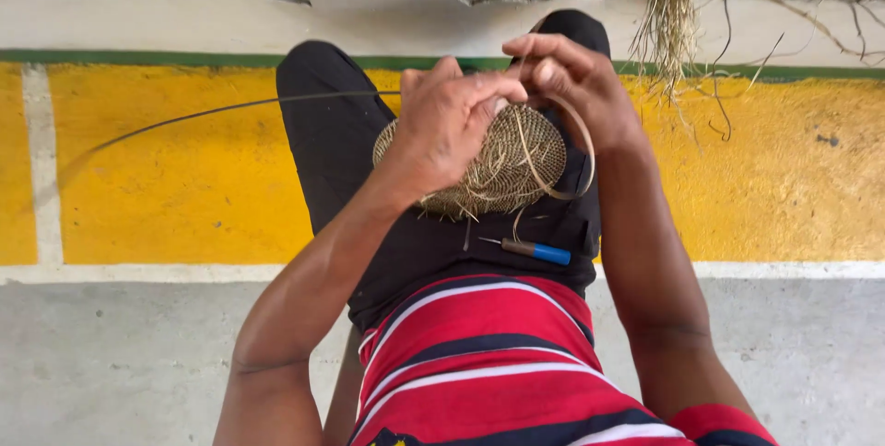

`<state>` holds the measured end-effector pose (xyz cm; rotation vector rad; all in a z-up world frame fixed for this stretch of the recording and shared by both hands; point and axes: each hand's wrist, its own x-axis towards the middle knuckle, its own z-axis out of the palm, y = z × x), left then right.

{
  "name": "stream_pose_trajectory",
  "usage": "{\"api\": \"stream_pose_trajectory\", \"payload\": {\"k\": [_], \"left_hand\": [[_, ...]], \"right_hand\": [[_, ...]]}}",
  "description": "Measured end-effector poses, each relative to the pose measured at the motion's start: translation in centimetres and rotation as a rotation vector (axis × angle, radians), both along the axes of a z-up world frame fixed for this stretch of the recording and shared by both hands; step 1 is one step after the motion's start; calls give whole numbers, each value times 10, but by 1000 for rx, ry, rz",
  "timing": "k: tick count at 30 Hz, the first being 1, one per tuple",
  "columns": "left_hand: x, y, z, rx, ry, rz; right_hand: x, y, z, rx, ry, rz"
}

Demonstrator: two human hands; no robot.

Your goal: The person is weaving a circular basket or mat using natural fibers and a hand tool.

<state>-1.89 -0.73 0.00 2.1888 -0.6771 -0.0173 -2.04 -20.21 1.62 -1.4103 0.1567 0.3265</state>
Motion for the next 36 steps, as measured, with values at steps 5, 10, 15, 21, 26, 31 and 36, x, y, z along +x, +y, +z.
{"api": "stream_pose_trajectory", "payload": {"k": [5,10,15,21,26,31,36], "left_hand": [[-7,2,1,-85,-21,-56],[-17,4,6,-72,-23,-51],[-6,8,-8,-148,-31,-26],[-7,5,8,-94,21,-100],[-11,4,9,-76,-12,-96],[-7,3,2,-44,-23,-55],[-3,-1,-6,-70,-14,-139]], "right_hand": [[-5,-21,-66,-242,-568,18],[78,-42,-65,-243,-673,-163],[44,-14,-24,-174,-397,13],[-24,-16,-56,-316,-596,-70],[31,5,-24,-287,-538,-107],[151,-4,-146,777,-333,-276],[197,-56,-175,-859,-418,-196]]}}
